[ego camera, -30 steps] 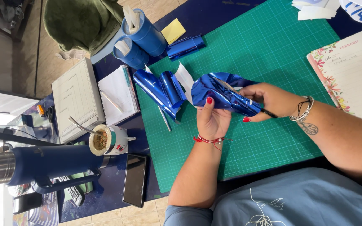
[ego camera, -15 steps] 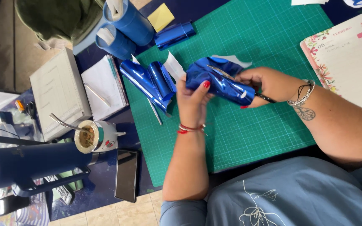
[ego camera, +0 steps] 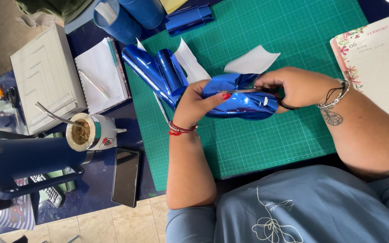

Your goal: Cutting blue metallic vinyl sheets into smaller strips using scissors on a cutting mat.

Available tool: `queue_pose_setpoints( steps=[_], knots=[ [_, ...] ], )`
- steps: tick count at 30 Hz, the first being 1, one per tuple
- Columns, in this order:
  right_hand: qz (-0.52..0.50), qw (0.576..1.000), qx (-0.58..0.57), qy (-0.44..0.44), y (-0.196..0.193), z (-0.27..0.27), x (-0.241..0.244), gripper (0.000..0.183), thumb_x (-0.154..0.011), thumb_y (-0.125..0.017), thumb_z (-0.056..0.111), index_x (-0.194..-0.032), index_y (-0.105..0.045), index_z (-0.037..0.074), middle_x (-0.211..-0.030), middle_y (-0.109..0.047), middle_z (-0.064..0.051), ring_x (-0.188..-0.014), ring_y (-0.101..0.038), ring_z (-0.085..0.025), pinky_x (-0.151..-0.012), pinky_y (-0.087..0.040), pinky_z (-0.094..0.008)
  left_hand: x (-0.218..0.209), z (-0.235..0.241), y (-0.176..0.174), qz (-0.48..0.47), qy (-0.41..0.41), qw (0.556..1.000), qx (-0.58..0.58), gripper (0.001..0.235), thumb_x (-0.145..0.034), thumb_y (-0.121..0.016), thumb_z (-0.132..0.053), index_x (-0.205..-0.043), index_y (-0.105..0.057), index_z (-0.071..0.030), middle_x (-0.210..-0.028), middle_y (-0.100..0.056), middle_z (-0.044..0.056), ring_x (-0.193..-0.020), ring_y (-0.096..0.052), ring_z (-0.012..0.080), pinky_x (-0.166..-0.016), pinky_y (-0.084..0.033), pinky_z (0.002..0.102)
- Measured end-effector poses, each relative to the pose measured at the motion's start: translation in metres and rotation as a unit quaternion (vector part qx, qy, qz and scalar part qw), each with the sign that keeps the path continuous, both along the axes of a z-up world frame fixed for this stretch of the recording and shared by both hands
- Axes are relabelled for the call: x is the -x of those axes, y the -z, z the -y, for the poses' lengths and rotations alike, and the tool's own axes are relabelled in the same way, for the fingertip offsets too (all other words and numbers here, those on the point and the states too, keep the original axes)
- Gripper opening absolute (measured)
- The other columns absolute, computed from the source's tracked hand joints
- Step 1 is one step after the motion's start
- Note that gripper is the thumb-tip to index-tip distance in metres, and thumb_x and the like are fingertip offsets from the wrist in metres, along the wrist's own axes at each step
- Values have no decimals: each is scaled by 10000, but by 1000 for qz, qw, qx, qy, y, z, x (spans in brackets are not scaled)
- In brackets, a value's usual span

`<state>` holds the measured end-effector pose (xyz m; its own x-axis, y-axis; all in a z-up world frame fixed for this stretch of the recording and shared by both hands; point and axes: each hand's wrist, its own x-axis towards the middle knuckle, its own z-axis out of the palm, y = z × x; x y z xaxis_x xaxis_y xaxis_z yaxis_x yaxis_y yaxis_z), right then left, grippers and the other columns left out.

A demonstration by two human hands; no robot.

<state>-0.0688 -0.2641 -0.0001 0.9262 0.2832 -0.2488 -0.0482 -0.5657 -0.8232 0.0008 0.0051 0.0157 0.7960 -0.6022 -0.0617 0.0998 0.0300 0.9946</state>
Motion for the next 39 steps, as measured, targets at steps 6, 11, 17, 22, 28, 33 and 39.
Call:
queue_pose_setpoints(
  steps=[6, 11, 17, 22, 28, 33, 39],
  knots=[
    [-5, 999, -35, -16, 2, 5, -4, 548, -501, -944, 61, -1013, -771, 153, -732, -751, -3, -742, -670, -153, -746, -542, -321, -1, 4, 27, -46, 15, 999, -3, 129, -863, -829, -94, -785, -748, -30, -617, -644, 14, -568, -605, 47, -541, -531, 191],
    [-44, 993, -95, -50, 5, 10, -1, 522, -526, -968, 63, -1008, -773, 113, -754, -764, 1, -764, -641, -116, -722, -557, -304, 6, 10, 14, -15, -8, 1000, -23, 201, -837, -852, -108, -721, -707, -33, -555, -587, -8, -508, -533, 21, -477, -457, 154],
    [-50, 988, -119, -84, 31, 13, -3, 557, -565, -997, 164, -1068, -762, 129, -800, -823, -14, -757, -683, -98, -692, -607, -314, 10, 11, 11, -9, -7, 1000, -8, 211, -821, -865, -103, -703, -709, -25, -554, -610, -1, -515, -537, 17, -496, -465, 149],
    [-64, 970, -233, -27, 48, 7, 4, 695, -540, -976, 27, -1194, -741, 57, -856, -819, -74, -790, -726, -142, -738, -620, -349, 5, 13, 25, 6, -25, 1000, 12, 208, -846, -858, -132, -726, -728, -21, -562, -630, 9, -541, -554, 15, -503, -478, 151],
    [88, 975, -206, 2, 35, -10, 7, 483, -663, -931, 105, -1110, -760, 45, -938, -797, -160, -859, -749, -262, -838, -593, -413, 4, 22, 49, -10, -70, 997, 36, 175, -853, -854, -134, -779, -736, -27, -623, -688, 31, -602, -633, 33, -566, -543, 176],
    [121, 972, -198, 21, 34, -11, 5, 480, -668, -930, 117, -1102, -745, 28, -932, -770, -161, -906, -721, -246, -872, -581, -450, 3, 28, 55, -31, -96, 993, 57, 195, -871, -855, -179, -814, -744, -29, -653, -719, 49, -606, -686, 61, -570, -573, 195],
    [86, 981, -168, 47, -15, -21, 0, 223, -679, -893, 51, -666, -670, 54, -543, -652, -75, -547, -672, -166, -663, -557, -314, 7, 36, 55, -60, -108, 990, 65, 205, -873, -852, -196, -861, -741, -24, -716, -732, 54, -675, -711, 81, -646, -603, 231]
  ],
)
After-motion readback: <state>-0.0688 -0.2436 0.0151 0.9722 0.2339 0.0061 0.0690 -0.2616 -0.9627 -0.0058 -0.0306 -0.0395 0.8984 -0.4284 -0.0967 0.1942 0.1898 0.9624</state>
